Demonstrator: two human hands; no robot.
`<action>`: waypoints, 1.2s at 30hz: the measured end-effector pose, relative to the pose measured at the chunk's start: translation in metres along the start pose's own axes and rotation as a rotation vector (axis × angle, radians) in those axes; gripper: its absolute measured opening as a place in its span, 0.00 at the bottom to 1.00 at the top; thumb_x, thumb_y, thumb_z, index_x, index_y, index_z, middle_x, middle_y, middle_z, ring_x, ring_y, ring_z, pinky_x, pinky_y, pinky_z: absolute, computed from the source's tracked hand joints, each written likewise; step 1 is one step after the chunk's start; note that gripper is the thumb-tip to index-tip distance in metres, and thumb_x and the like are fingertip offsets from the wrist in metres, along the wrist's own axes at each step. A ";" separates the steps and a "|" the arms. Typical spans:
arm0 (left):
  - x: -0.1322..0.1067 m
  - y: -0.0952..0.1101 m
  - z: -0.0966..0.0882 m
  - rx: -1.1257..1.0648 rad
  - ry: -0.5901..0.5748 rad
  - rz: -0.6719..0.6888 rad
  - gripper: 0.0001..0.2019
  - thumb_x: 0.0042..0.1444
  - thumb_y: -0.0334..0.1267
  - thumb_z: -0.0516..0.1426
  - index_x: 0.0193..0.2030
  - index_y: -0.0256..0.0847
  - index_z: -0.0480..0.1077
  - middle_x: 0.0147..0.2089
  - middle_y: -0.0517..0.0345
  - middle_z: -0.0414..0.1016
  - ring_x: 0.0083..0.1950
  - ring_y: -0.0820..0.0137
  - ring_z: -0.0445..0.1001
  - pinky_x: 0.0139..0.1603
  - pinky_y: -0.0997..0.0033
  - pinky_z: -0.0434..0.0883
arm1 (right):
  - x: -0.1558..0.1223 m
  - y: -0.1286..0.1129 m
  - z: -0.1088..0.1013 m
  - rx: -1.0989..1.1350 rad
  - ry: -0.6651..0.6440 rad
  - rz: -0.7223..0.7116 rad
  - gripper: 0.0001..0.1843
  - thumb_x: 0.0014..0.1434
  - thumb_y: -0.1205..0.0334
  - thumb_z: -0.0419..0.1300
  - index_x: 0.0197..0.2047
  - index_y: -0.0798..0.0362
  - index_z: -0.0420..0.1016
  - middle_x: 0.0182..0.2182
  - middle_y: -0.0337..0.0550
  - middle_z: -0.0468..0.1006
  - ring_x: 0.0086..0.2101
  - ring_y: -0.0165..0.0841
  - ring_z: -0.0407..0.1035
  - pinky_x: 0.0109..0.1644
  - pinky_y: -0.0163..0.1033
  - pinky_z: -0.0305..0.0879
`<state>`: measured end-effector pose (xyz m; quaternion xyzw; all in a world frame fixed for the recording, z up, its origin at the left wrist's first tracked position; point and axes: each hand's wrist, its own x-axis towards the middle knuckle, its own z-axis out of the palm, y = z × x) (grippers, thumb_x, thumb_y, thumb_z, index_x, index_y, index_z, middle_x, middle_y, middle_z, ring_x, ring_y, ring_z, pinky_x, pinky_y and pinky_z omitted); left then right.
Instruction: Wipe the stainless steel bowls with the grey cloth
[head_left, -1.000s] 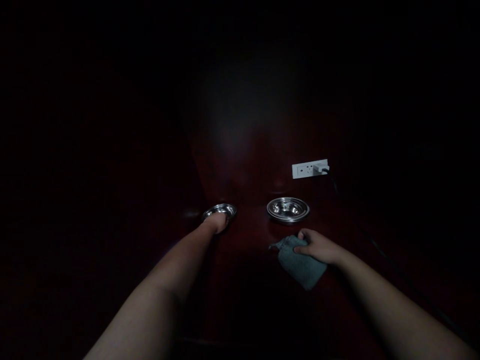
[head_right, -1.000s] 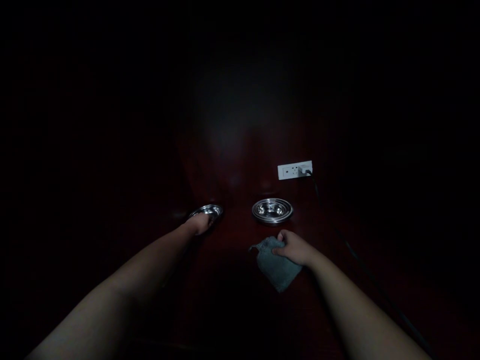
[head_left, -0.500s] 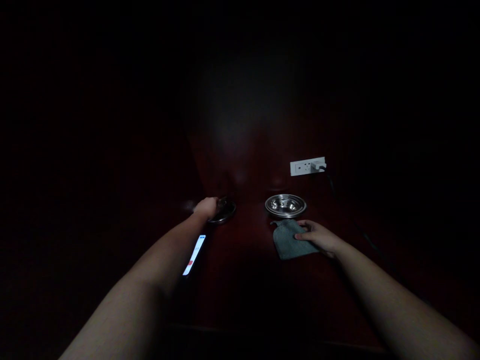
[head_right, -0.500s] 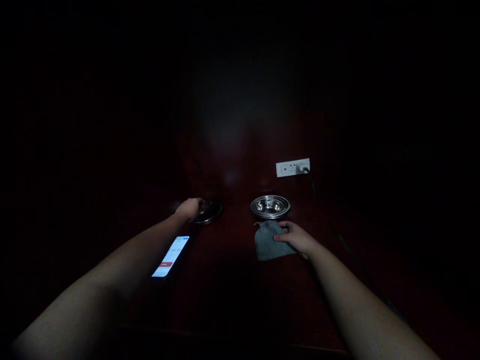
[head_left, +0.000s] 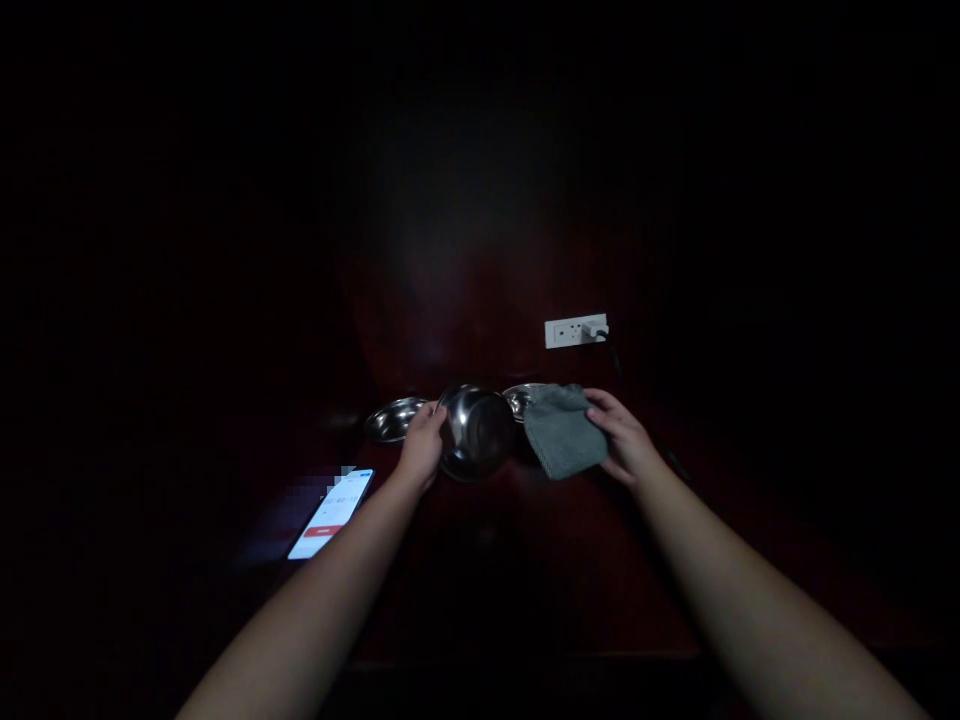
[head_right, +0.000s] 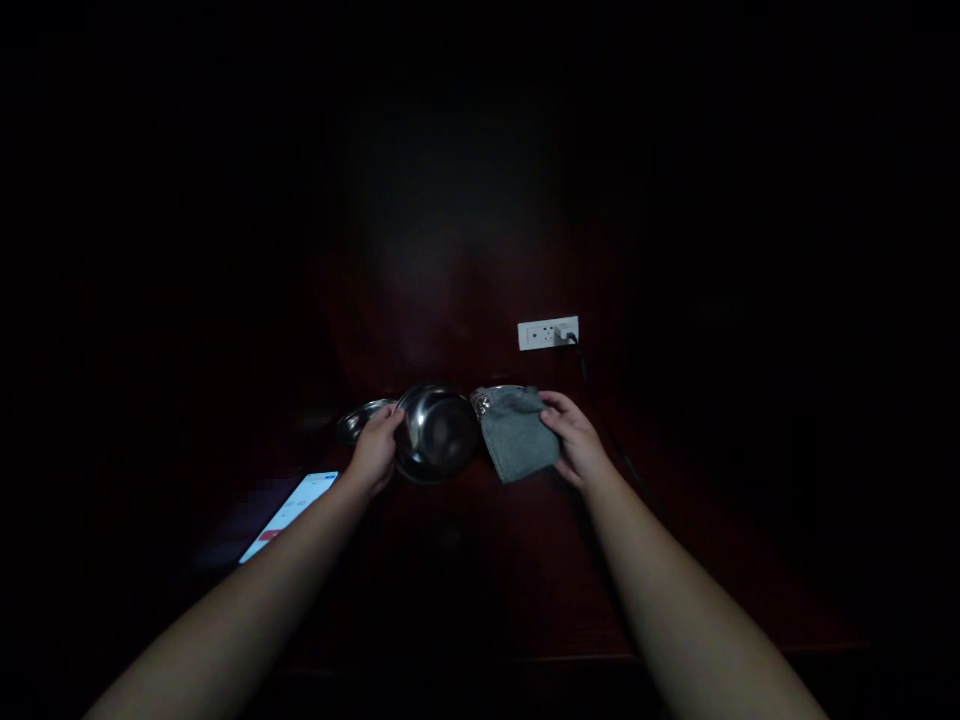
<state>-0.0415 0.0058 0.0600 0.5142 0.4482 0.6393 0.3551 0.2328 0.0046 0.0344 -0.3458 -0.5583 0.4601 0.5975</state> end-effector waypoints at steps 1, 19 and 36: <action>-0.008 -0.004 0.009 -0.083 -0.003 -0.041 0.10 0.49 0.43 0.54 0.33 0.38 0.68 0.28 0.62 0.70 0.29 0.74 0.67 0.34 0.74 0.64 | 0.001 -0.002 -0.003 0.009 0.043 -0.029 0.23 0.53 0.51 0.53 0.51 0.48 0.60 0.48 0.47 0.71 0.46 0.40 0.68 0.45 0.43 0.65; -0.032 -0.031 0.045 -0.508 0.146 -0.182 0.13 0.47 0.42 0.59 0.38 0.36 0.71 0.38 0.53 0.76 0.39 0.70 0.73 0.44 0.67 0.68 | 0.006 0.032 0.017 -0.454 0.140 0.052 0.15 0.55 0.50 0.48 0.35 0.51 0.66 0.31 0.39 0.71 0.35 0.35 0.65 0.40 0.39 0.61; -0.037 -0.044 0.054 -0.552 0.084 -0.302 0.15 0.52 0.46 0.55 0.37 0.34 0.71 0.34 0.53 0.75 0.37 0.69 0.74 0.44 0.66 0.68 | -0.004 0.029 0.025 -0.175 0.212 0.156 0.18 0.53 0.46 0.51 0.30 0.53 0.69 0.30 0.43 0.74 0.33 0.35 0.67 0.40 0.37 0.63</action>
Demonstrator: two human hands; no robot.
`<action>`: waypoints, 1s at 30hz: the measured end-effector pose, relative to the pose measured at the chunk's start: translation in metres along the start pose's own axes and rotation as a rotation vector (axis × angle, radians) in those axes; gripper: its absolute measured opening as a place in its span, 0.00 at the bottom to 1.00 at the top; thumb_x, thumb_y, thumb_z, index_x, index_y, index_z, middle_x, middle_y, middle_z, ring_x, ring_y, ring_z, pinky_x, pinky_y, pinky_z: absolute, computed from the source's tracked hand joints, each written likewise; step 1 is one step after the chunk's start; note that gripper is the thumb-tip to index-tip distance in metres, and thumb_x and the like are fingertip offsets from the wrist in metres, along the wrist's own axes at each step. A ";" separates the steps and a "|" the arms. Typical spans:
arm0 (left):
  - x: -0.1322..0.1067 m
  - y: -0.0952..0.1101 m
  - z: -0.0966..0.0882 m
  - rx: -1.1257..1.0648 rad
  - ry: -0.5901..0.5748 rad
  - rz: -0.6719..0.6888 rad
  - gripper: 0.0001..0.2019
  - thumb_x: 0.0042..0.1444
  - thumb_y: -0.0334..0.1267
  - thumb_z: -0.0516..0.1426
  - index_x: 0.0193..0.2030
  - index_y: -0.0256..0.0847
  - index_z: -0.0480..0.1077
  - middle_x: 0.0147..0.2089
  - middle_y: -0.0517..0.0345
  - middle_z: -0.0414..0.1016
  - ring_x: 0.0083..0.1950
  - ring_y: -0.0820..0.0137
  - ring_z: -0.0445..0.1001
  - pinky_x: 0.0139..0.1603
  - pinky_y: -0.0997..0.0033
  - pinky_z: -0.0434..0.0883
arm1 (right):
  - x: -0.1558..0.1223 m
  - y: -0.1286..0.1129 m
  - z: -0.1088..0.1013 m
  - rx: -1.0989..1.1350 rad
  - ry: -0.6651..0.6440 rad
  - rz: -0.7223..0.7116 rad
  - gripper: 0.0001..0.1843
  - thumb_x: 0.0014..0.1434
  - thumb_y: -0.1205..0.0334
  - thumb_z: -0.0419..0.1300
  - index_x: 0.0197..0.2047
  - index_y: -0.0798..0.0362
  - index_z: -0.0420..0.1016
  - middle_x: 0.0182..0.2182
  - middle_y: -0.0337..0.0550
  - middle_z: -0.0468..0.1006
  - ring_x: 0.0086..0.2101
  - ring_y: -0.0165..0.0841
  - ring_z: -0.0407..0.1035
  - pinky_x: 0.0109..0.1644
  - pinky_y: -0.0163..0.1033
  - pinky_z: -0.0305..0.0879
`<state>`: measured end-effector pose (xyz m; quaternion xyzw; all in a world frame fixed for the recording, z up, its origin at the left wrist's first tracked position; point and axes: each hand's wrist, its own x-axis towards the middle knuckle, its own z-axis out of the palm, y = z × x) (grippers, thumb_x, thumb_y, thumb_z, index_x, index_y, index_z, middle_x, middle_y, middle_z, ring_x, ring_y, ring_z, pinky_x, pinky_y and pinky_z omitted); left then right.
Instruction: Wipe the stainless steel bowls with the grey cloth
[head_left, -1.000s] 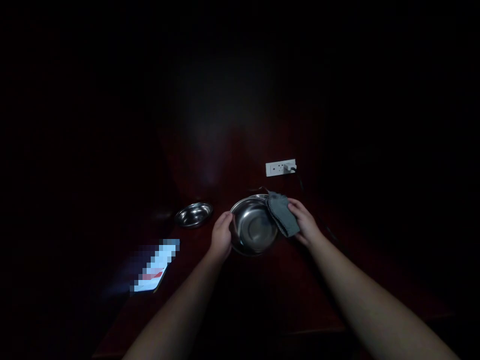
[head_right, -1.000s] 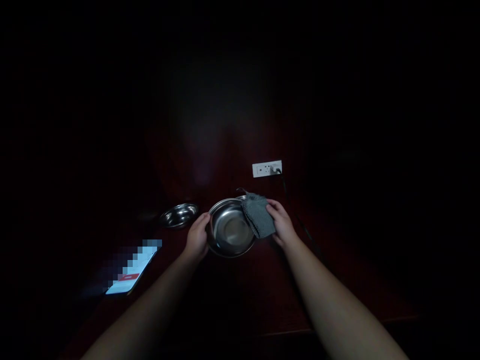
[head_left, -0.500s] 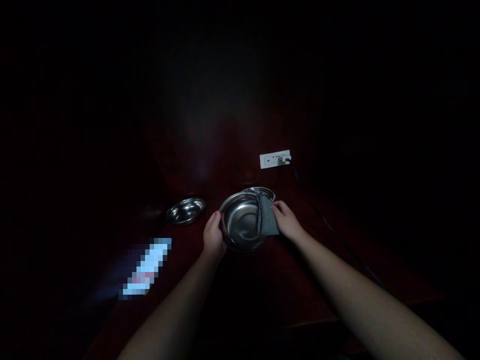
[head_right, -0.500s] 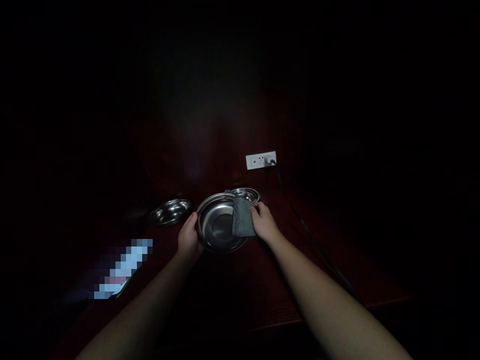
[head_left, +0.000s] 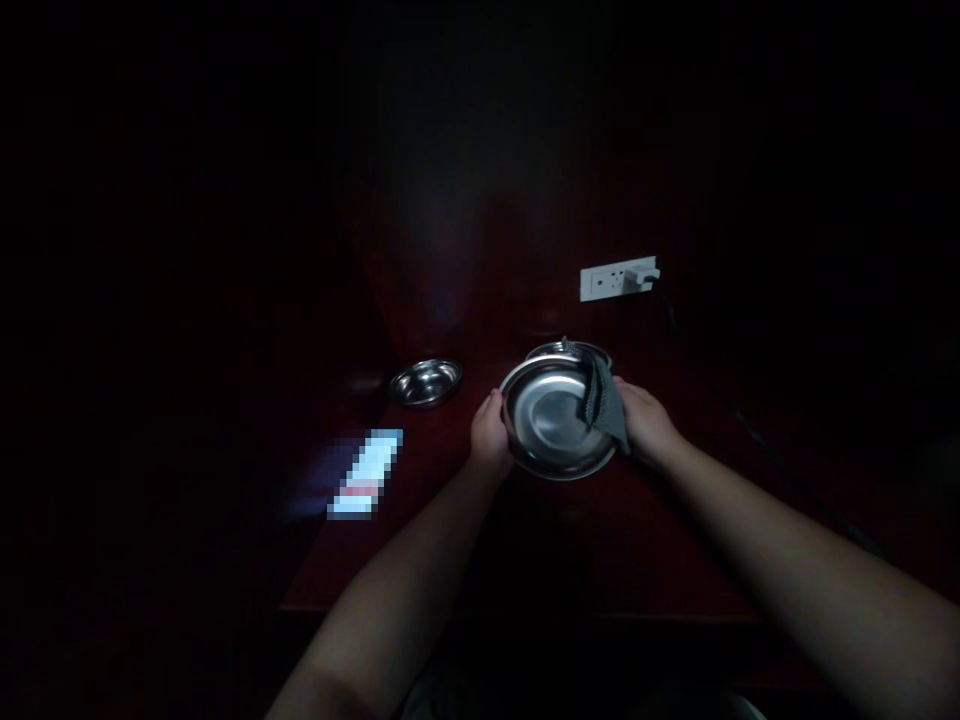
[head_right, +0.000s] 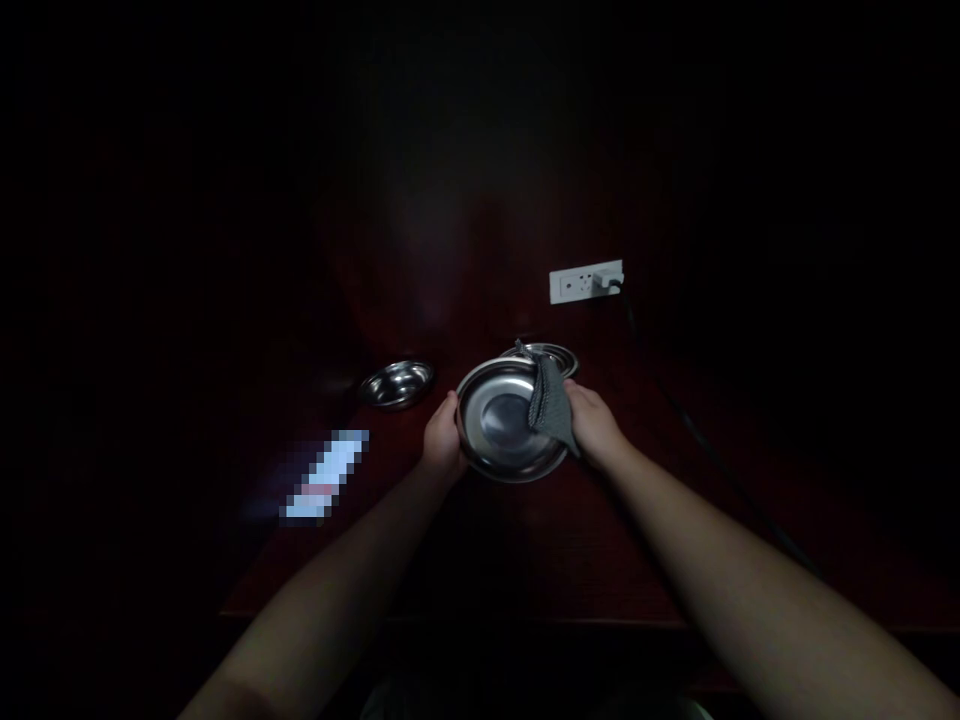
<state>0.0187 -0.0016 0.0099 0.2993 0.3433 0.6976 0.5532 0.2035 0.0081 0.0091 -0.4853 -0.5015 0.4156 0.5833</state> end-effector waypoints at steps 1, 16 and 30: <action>-0.001 0.000 0.001 0.002 -0.002 0.009 0.15 0.52 0.46 0.55 0.36 0.34 0.71 0.34 0.54 0.75 0.37 0.69 0.73 0.44 0.66 0.67 | 0.000 0.000 0.002 0.057 0.006 0.051 0.17 0.53 0.46 0.52 0.31 0.53 0.69 0.31 0.43 0.74 0.33 0.35 0.67 0.40 0.37 0.64; 0.003 -0.007 0.002 -0.057 0.083 -0.012 0.13 0.54 0.43 0.54 0.35 0.34 0.71 0.33 0.53 0.75 0.35 0.69 0.73 0.41 0.67 0.68 | 0.001 -0.007 -0.010 -0.248 -0.018 -0.368 0.19 0.57 0.49 0.48 0.42 0.53 0.70 0.37 0.44 0.75 0.36 0.36 0.68 0.41 0.40 0.62; 0.002 -0.003 -0.002 -0.046 0.029 0.001 0.14 0.52 0.45 0.56 0.33 0.34 0.72 0.32 0.54 0.75 0.34 0.70 0.73 0.41 0.69 0.68 | 0.004 0.002 -0.002 0.193 -0.123 0.104 0.20 0.51 0.44 0.56 0.31 0.54 0.72 0.26 0.42 0.76 0.28 0.33 0.69 0.37 0.38 0.65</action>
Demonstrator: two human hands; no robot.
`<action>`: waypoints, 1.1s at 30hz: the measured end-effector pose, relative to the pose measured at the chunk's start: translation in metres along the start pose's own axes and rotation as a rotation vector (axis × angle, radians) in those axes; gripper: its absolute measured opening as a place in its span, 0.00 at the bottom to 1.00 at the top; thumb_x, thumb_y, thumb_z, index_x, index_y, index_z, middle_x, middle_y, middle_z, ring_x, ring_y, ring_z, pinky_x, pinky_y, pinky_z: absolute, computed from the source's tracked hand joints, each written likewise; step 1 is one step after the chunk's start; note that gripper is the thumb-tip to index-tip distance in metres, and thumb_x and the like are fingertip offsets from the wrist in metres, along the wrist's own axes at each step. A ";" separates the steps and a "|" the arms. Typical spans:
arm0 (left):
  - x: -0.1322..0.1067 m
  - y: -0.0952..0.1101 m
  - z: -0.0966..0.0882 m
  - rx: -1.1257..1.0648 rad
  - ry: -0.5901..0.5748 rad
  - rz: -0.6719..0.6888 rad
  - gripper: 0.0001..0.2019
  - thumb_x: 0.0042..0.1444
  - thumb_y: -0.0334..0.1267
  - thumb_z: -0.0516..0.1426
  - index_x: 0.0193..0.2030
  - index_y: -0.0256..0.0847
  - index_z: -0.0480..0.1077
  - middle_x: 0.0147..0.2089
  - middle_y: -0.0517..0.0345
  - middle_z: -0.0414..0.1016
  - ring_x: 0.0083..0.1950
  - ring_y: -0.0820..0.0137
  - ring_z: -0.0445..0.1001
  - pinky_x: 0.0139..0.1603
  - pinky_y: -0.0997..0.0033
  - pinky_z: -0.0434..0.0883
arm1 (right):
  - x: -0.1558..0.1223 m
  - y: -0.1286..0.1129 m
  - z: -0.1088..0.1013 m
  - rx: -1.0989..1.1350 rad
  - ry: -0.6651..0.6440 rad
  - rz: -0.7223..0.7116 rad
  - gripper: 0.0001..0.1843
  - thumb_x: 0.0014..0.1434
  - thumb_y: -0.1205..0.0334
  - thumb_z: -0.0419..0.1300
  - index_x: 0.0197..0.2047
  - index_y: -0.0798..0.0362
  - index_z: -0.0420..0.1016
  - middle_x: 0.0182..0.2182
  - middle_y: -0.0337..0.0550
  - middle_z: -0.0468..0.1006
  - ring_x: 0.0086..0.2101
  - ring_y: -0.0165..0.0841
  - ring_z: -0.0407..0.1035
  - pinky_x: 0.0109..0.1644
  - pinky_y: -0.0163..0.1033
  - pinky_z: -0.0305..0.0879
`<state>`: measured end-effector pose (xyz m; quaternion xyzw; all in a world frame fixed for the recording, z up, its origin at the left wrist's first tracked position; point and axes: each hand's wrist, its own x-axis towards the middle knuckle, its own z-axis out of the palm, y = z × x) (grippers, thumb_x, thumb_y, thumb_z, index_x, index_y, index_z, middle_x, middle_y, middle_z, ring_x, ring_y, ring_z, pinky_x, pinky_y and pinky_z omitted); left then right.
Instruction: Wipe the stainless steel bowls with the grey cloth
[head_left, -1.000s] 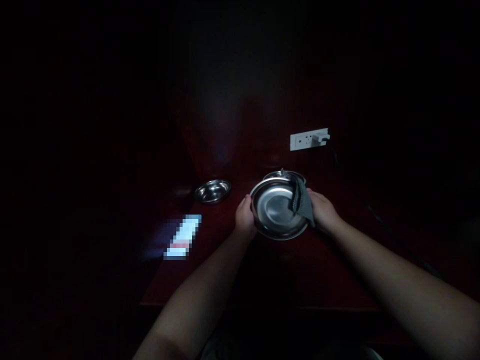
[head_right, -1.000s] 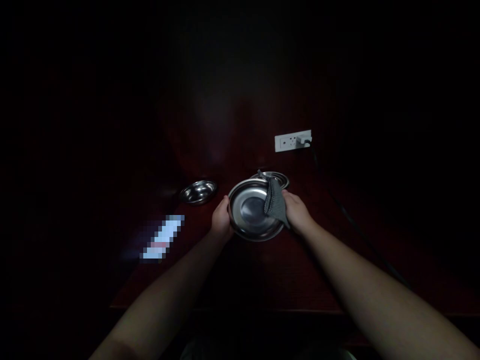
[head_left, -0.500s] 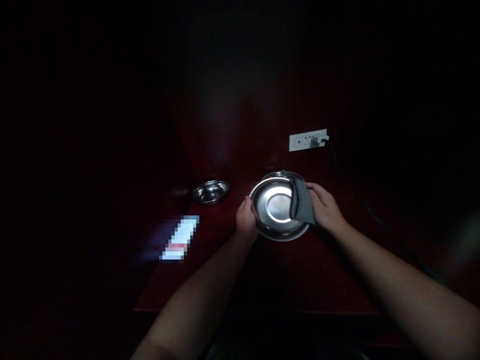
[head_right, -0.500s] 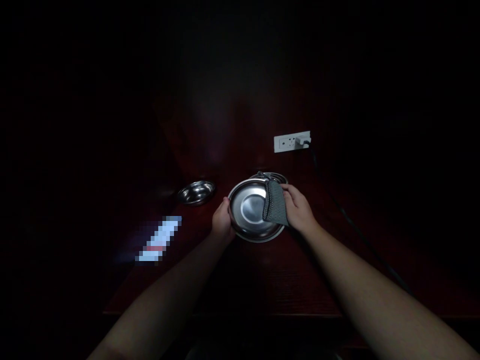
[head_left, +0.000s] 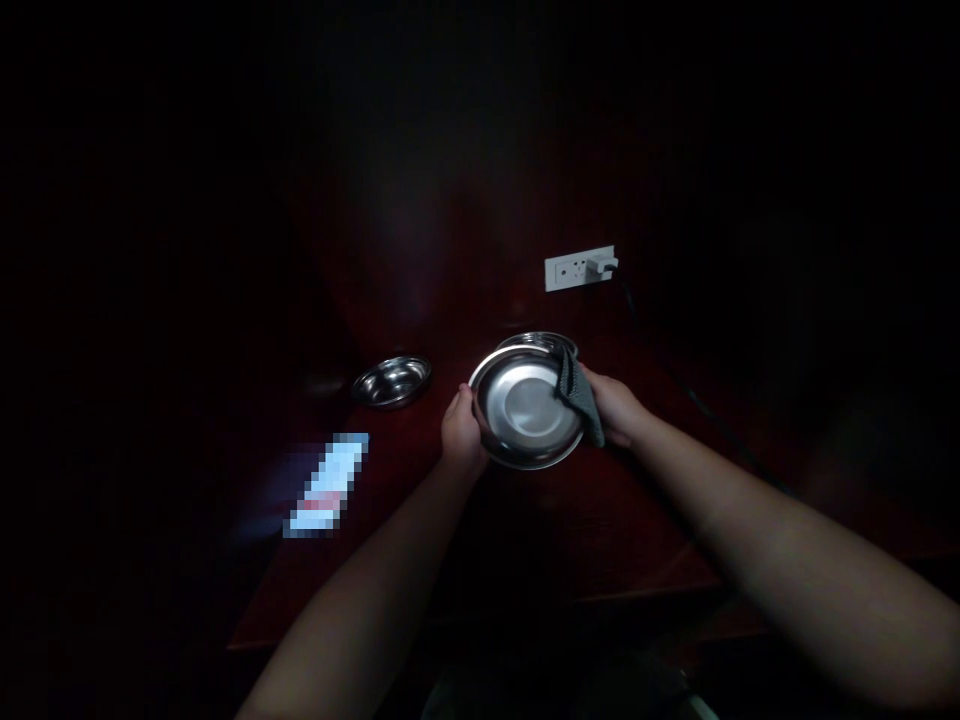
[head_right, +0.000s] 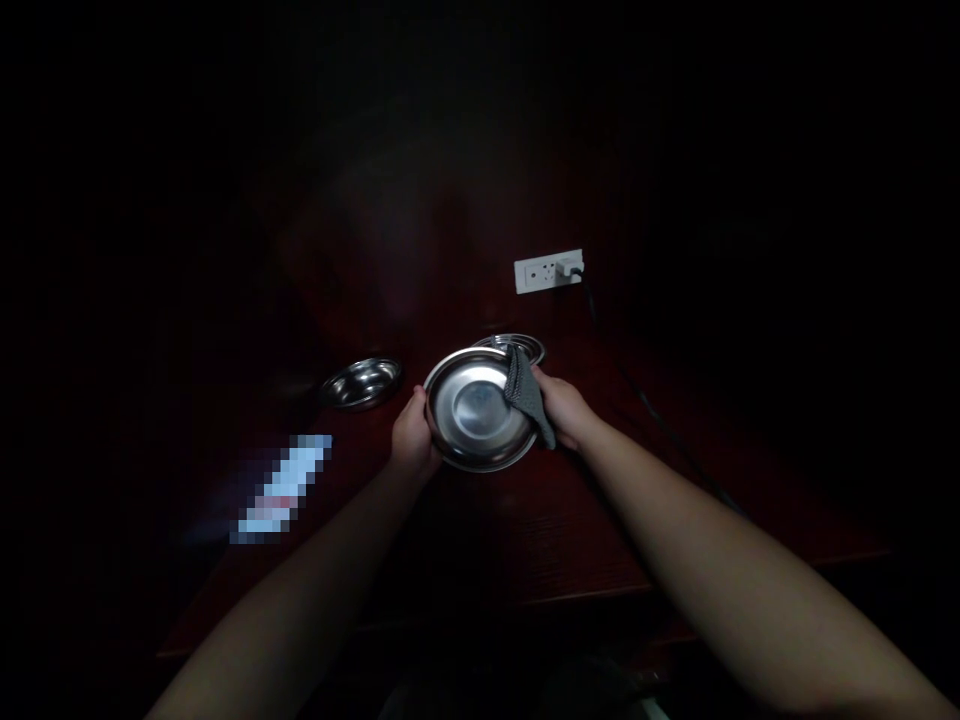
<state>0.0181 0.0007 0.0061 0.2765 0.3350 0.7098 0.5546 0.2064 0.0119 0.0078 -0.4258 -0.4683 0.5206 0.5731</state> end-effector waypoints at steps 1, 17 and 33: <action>0.001 0.000 0.000 0.001 0.002 0.003 0.13 0.51 0.45 0.56 0.33 0.34 0.72 0.31 0.54 0.75 0.33 0.71 0.73 0.40 0.69 0.68 | 0.001 0.000 -0.001 -0.058 0.011 -0.058 0.19 0.52 0.45 0.55 0.30 0.54 0.72 0.26 0.41 0.75 0.28 0.33 0.68 0.36 0.37 0.64; 0.006 0.004 -0.003 -0.046 -0.043 -0.063 0.14 0.53 0.43 0.55 0.37 0.34 0.73 0.35 0.51 0.76 0.38 0.68 0.74 0.44 0.69 0.68 | -0.005 -0.008 0.000 -0.120 -0.019 -0.199 0.21 0.51 0.42 0.54 0.28 0.53 0.69 0.23 0.37 0.71 0.26 0.30 0.63 0.32 0.35 0.60; -0.011 0.022 -0.002 0.466 -0.237 -0.467 0.28 0.48 0.63 0.48 0.42 0.42 0.71 0.44 0.42 0.73 0.34 0.58 0.74 0.33 0.59 0.68 | -0.037 -0.040 0.000 -0.685 -0.153 -0.685 0.22 0.61 0.46 0.43 0.21 0.50 0.56 0.18 0.36 0.58 0.20 0.29 0.55 0.27 0.36 0.52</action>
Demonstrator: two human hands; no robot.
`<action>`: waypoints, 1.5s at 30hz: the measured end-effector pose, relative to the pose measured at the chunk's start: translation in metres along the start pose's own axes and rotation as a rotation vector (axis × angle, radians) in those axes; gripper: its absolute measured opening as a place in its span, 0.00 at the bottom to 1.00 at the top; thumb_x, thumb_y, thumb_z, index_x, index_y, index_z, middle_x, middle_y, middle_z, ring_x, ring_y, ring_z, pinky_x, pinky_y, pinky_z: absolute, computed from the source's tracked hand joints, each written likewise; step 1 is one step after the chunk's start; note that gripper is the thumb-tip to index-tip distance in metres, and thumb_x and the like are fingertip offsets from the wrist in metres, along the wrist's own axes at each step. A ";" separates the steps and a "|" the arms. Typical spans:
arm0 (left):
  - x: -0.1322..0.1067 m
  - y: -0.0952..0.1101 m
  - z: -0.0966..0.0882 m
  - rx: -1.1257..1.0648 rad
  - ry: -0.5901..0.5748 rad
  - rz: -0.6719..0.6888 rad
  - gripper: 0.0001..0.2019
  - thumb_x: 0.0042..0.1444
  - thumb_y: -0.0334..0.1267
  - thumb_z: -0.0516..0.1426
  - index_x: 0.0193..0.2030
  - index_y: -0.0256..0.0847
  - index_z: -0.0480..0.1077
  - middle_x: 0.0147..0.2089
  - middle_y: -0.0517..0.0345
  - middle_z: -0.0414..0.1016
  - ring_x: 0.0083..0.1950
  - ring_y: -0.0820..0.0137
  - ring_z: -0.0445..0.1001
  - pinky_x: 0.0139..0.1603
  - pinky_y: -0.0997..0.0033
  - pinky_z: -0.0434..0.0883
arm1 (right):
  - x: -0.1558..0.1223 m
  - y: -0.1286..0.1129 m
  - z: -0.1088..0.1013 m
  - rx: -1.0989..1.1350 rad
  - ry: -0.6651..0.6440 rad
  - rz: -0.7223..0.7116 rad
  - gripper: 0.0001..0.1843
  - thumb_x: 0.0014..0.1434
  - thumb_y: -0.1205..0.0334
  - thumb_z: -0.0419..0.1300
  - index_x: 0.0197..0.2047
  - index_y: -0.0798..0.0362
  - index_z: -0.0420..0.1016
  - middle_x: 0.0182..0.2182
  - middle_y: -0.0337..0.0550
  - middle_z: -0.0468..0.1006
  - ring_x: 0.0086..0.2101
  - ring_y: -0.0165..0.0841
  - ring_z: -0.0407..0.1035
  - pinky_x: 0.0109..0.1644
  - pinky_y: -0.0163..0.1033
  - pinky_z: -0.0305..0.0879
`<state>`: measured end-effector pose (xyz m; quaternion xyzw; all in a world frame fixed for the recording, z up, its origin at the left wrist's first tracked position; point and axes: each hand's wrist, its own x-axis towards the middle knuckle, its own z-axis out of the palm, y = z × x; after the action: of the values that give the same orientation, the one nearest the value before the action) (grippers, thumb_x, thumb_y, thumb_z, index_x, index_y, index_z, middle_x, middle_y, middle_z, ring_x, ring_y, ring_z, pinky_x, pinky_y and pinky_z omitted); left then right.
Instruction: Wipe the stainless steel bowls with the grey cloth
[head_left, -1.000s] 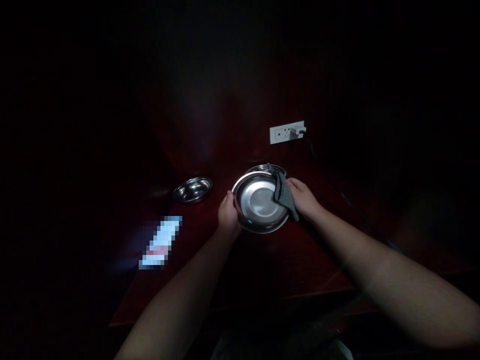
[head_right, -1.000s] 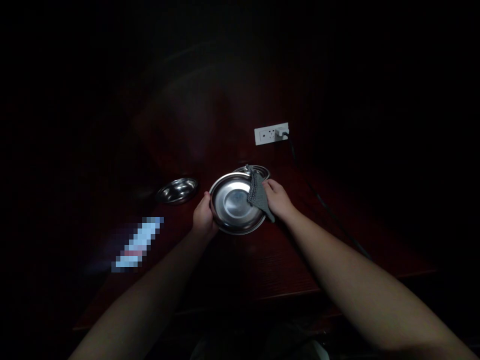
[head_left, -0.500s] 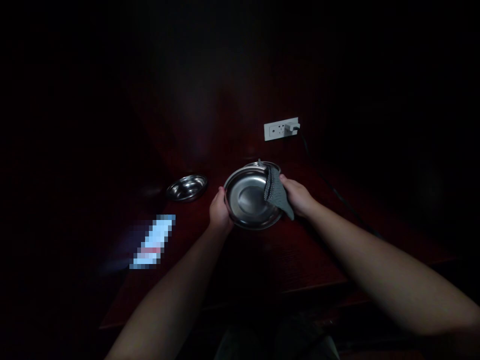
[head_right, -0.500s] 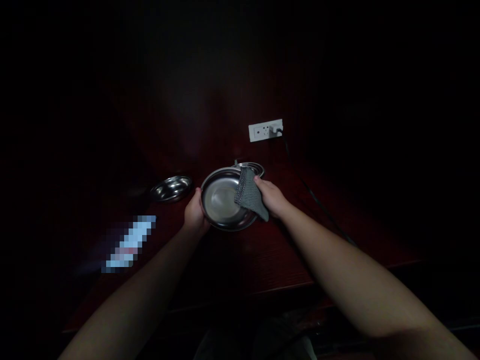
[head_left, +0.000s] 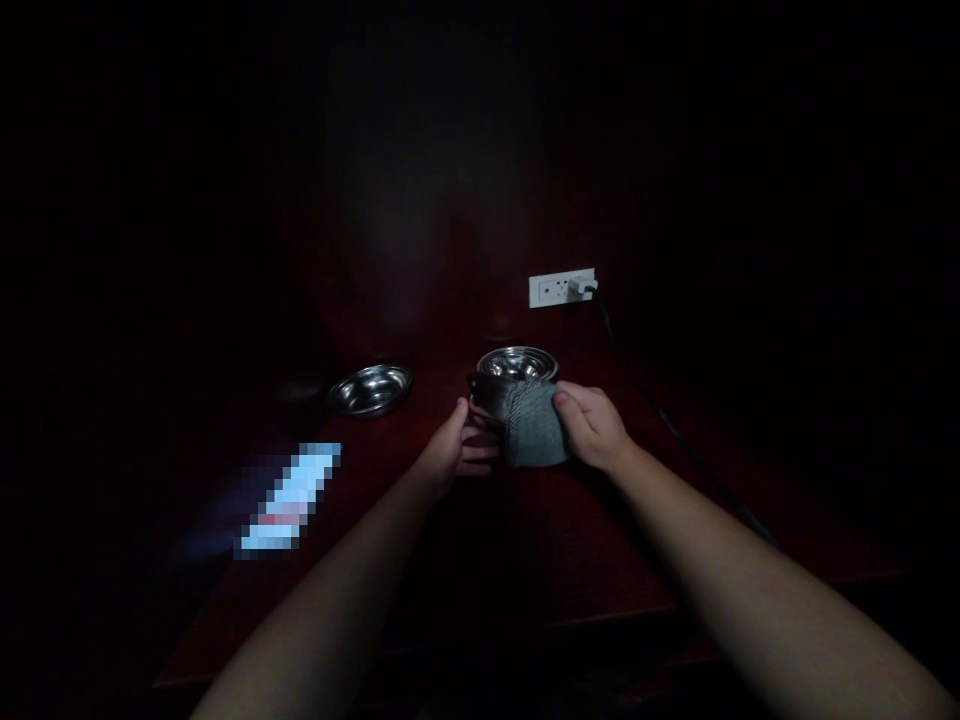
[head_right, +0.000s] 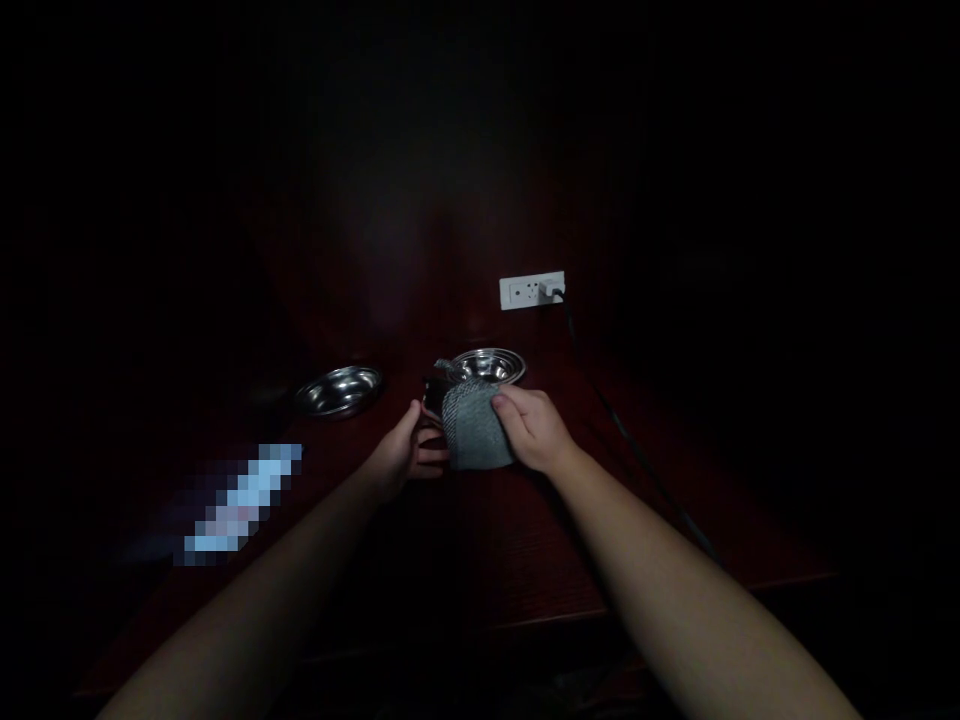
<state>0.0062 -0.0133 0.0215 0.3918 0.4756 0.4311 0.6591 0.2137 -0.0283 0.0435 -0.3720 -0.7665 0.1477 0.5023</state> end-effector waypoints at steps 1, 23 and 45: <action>-0.002 0.002 -0.001 0.005 -0.058 -0.068 0.31 0.46 0.66 0.46 0.42 0.42 0.71 0.43 0.40 0.74 0.34 0.57 0.74 0.33 0.57 0.68 | 0.000 -0.002 0.002 -0.012 -0.074 -0.032 0.21 0.61 0.48 0.43 0.21 0.50 0.55 0.17 0.36 0.57 0.20 0.28 0.55 0.27 0.36 0.51; -0.005 0.004 -0.010 -0.199 -0.142 0.014 0.14 0.43 0.32 0.52 0.38 0.34 0.70 0.30 0.48 0.75 0.29 0.64 0.73 0.30 0.63 0.71 | 0.010 0.020 0.013 -0.049 0.251 0.235 0.15 0.57 0.50 0.49 0.25 0.51 0.60 0.22 0.36 0.61 0.25 0.30 0.57 0.29 0.35 0.55; 0.021 -0.015 -0.007 -0.215 0.121 0.329 0.18 0.40 0.31 0.53 0.42 0.40 0.70 0.36 0.56 0.75 0.37 0.65 0.72 0.36 0.68 0.69 | -0.011 0.008 0.031 -0.542 -0.532 -0.062 0.34 0.54 0.38 0.49 0.51 0.58 0.70 0.51 0.57 0.70 0.53 0.48 0.61 0.60 0.53 0.47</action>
<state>0.0063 0.0021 0.0001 0.3650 0.3950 0.6040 0.5882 0.1919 -0.0263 0.0174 -0.4166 -0.8923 0.0156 0.1732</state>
